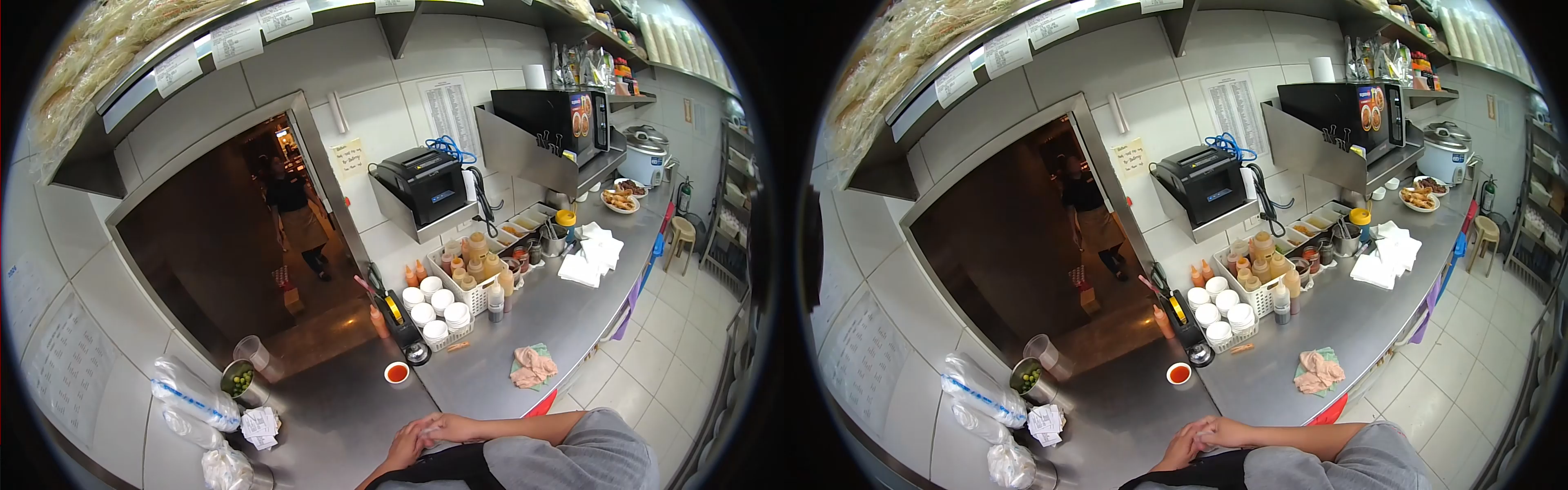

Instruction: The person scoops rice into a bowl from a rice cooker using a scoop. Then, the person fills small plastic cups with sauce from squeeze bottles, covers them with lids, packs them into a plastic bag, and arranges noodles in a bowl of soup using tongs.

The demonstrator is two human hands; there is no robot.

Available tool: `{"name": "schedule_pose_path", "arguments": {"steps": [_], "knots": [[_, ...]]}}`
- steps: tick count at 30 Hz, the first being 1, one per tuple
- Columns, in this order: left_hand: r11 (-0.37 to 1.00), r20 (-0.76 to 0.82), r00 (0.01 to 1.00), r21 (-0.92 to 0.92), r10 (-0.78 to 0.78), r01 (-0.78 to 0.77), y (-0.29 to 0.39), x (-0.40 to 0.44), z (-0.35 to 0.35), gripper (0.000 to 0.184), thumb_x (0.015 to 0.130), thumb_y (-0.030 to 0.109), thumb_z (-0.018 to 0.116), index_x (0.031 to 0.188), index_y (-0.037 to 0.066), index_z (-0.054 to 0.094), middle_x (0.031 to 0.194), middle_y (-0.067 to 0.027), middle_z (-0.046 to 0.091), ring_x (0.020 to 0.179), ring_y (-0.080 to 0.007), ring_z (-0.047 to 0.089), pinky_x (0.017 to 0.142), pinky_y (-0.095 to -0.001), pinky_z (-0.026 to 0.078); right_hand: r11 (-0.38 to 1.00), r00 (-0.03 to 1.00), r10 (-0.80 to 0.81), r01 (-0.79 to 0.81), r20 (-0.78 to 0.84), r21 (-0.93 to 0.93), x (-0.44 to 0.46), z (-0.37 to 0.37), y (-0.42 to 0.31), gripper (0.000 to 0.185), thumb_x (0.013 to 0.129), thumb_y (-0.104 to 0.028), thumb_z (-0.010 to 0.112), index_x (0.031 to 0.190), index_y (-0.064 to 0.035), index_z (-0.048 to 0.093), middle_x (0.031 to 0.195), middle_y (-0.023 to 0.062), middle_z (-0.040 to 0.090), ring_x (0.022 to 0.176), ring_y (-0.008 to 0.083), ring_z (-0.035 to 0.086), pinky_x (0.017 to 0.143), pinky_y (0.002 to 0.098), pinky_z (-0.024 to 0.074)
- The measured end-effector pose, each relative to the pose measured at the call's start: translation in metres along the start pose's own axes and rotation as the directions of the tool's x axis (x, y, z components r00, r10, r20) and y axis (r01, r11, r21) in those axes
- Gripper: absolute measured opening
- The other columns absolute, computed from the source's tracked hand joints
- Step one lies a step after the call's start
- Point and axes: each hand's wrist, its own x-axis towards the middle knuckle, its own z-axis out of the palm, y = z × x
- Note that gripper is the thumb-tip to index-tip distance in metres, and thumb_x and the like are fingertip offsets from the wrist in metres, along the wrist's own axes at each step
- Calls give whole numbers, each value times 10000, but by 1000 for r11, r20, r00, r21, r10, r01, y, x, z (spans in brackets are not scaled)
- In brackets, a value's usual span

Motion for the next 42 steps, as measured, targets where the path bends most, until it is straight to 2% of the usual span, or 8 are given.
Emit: {"name": "schedule_pose_path", "arguments": {"steps": [10, 17, 22, 24, 29, 34, 38, 42], "knots": [[948, 269, 963, 299, 30, -113, 46, 16, -61, 259, 892, 272, 616, 1078, 95, 647, 1136, -81, 596, 1025, -305, 586, 862, -409, 474, 282, 998, -2, 63, 65, -957, -17, -24, -37, 389, 939, -446, 530, 971, -84, 667, 1172, 74, 558, 1206, 209, 463, 854, 525, 406], [996, 265, 964, 72, 29, -49, 80, 40, -122, 164, 845, 236, 694, 947, 112, 731, 891, -71, 655, 803, -256, 644, 698, -339, 507, 983, 949, 183, -173, 256, -62, -22, -57, -52, 332, 1039, -338, 413, 979, -77, 609, 842, 37, 584, 769, 185, 540, 727, 323, 449], [911, 194, 977, -379, -93, 162, 124, 93, -138, 86, 878, 109, 687, 899, 33, 721, 799, 2, 665, 722, -61, 583, 643, -237, 454, 809, 980, 98, 22, -173, 588, 27, -48, -46, 283, 1040, -305, 416, 1012, -89, 596, 906, 9, 619, 801, 131, 580, 722, 270, 458], [604, 40, 910, -736, -413, 306, 129, 121, -117, 89, 877, 95, 690, 893, 13, 721, 787, -20, 659, 691, -72, 597, 612, -238, 476, 194, 979, 121, 137, -162, 971, 74, -24, -7, 221, 1026, -277, 434, 1096, -133, 586, 968, 10, 629, 799, 138, 591, 702, 280, 477], [950, -624, 745, -311, -235, 40, 79, 149, -83, 110, 813, 101, 747, 830, -5, 723, 767, -76, 651, 672, -164, 653, 608, -291, 509, 296, 963, 176, 146, -204, 944, 111, -20, -13, 255, 1016, -279, 463, 1143, -92, 581, 1065, 44, 654, 899, 147, 637, 739, 256, 489], [970, -534, 843, 164, -66, 180, 34, 112, -74, 119, 787, 177, 733, 809, 60, 723, 794, -103, 640, 708, -297, 645, 639, -391, 513, 982, 928, 186, -186, -323, 30, 95, -30, -10, 264, 976, -260, 509, 817, -86, 629, 624, 15, 584, 542, 147, 547, 534, 333, 438], [939, -472, 870, 213, -144, 271, 36, 99, -62, 136, 815, 227, 709, 815, 92, 721, 835, -64, 650, 746, -288, 654, 653, -397, 514, 537, 921, -324, -9, -216, -844, 72, -31, -27, 203, 887, -252, 612, 795, -78, 662, 746, 63, 625, 653, 241, 609, 609, 363, 485], [935, -494, 866, 264, -80, 237, 44, 94, -62, 93, 775, 169, 749, 820, 90, 734, 768, -57, 633, 684, -240, 656, 596, -362, 507, 465, 923, -348, 16, -166, -885, 61, -31, -49, 149, 842, -200, 666, 843, -53, 691, 1006, 103, 656, 948, 317, 625, 759, 371, 512]]}}
